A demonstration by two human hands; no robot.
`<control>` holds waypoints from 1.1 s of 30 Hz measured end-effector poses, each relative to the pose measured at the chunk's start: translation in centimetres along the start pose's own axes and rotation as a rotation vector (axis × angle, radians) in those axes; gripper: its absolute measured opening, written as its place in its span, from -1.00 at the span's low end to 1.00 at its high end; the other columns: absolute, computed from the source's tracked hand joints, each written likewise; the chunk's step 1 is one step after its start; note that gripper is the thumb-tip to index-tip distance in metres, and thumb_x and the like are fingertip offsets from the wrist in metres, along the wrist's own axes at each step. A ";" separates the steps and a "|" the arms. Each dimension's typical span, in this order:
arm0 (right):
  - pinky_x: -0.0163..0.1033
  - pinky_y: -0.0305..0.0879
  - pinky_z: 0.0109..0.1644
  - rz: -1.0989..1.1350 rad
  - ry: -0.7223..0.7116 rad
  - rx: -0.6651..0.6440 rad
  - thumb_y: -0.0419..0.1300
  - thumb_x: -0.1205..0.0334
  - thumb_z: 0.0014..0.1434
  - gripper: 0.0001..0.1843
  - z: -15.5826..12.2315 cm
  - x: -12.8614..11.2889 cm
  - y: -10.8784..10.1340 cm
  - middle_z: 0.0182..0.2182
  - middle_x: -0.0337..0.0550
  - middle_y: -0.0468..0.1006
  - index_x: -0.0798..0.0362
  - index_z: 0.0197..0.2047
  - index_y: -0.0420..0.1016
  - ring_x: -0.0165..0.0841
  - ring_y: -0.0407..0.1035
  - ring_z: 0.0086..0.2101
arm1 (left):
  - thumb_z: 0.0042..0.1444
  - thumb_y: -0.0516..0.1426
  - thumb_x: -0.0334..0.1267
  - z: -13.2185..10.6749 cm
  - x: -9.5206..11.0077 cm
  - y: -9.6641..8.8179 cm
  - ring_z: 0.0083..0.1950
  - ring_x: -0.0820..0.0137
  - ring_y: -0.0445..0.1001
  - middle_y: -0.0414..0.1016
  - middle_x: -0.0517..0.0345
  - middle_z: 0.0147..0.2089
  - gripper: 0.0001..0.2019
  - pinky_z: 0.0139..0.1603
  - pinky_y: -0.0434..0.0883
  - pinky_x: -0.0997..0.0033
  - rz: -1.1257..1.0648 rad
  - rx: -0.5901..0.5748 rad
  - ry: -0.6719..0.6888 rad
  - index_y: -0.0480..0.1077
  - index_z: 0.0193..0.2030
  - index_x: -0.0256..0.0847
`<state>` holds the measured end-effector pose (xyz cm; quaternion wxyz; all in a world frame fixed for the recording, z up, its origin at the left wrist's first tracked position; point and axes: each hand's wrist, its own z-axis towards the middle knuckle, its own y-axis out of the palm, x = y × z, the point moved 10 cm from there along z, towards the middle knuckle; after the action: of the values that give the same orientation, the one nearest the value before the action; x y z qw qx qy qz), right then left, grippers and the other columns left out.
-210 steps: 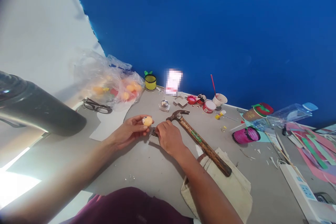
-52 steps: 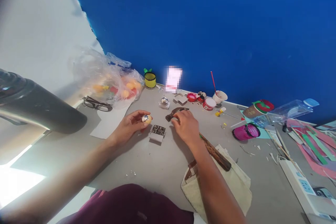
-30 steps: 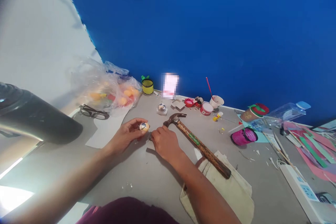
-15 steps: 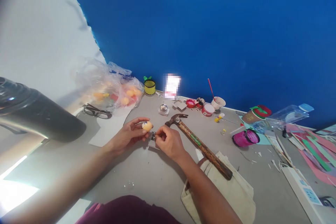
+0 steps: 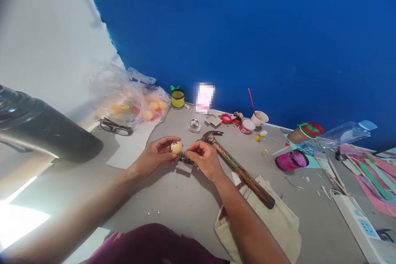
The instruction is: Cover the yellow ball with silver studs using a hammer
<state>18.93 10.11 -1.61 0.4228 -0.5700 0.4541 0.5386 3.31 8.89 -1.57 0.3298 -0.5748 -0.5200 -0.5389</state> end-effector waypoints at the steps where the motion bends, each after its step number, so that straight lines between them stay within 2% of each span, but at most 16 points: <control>1: -0.33 0.09 -0.53 0.042 0.007 -0.008 0.44 0.02 -0.01 -0.71 0.1 0.2 0.0 -0.59 -0.31 0.46 0.04 -0.42 0.53 -0.48 0.19 -0.60 | -0.05 0.38 -0.25 -0.1 0.0 0.0 -0.41 0.46 0.44 0.49 0.25 -0.39 -0.48 -0.32 0.38 0.39 0.032 0.012 -0.002 0.46 0.11 -0.15; 6: -0.33 0.07 -0.54 0.227 0.075 -0.064 0.48 -0.02 -0.05 -0.66 0.1 0.9 0.7 -0.54 -0.23 0.55 0.06 -0.46 0.53 -0.51 0.18 -0.62 | -0.08 0.38 -0.27 -0.4 0.5 0.5 -0.38 0.46 0.43 0.50 0.22 -0.35 -0.47 -0.31 0.38 0.40 0.082 0.024 0.021 0.47 0.09 -0.20; 9: -0.34 0.10 -0.52 0.276 0.122 -0.117 0.49 0.01 -0.06 -0.68 -0.1 1.2 1.4 -0.49 -0.19 0.60 0.06 -0.40 0.58 -0.49 0.24 -0.57 | -0.07 0.37 -0.26 -0.4 0.4 0.8 -0.36 0.44 0.45 0.51 0.21 -0.35 -0.47 -0.29 0.40 0.39 0.096 -0.002 0.023 0.46 0.10 -0.22; 12: -0.34 0.12 -0.50 0.273 0.134 -0.141 0.50 0.06 -0.07 -0.70 -0.4 1.0 1.8 -0.44 -0.17 0.63 0.05 -0.35 0.60 -0.46 0.30 -0.52 | -0.04 0.35 -0.24 -0.4 0.4 0.8 -0.37 0.42 0.46 0.51 0.22 -0.37 -0.50 -0.29 0.40 0.39 0.117 -0.011 0.034 0.46 0.09 -0.21; 19: -0.35 0.10 -0.53 0.243 0.122 -0.127 0.50 0.02 -0.08 -0.69 -0.4 0.5 1.7 -0.48 -0.20 0.60 0.05 -0.41 0.58 -0.47 0.25 -0.54 | -0.04 0.33 -0.25 -1.2 1.5 0.8 -0.39 0.43 0.41 0.46 0.27 -0.39 -0.62 -0.34 0.33 0.42 0.286 0.054 0.077 0.49 -0.04 -0.16; 27: -0.33 0.08 -0.51 0.171 0.127 -0.130 0.50 0.02 -0.11 -0.71 -0.3 0.5 1.6 -0.51 -0.20 0.58 0.05 -0.43 0.63 -0.48 0.23 -0.55 | -0.01 0.31 -0.26 -1.5 2.6 1.0 -0.38 0.48 0.31 0.45 0.22 -0.24 -0.70 -0.31 0.32 0.42 0.487 0.096 0.178 0.49 -0.09 -0.17; 33: -0.32 0.10 -0.48 0.143 0.138 -0.122 0.50 0.05 -0.11 -0.72 -0.3 0.8 1.5 -0.50 -0.20 0.59 0.06 -0.44 0.61 -0.46 0.25 -0.53 | 0.00 0.31 -0.26 -1.6 3.1 1.2 -0.32 0.44 0.38 0.44 0.16 -0.21 -0.74 -0.27 0.36 0.37 0.499 0.097 0.298 0.50 -0.13 -0.19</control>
<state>17.56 9.46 -2.35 0.3154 -0.5965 0.4879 0.5538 3.64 7.84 1.92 0.5521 -0.5830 -0.3335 -0.4941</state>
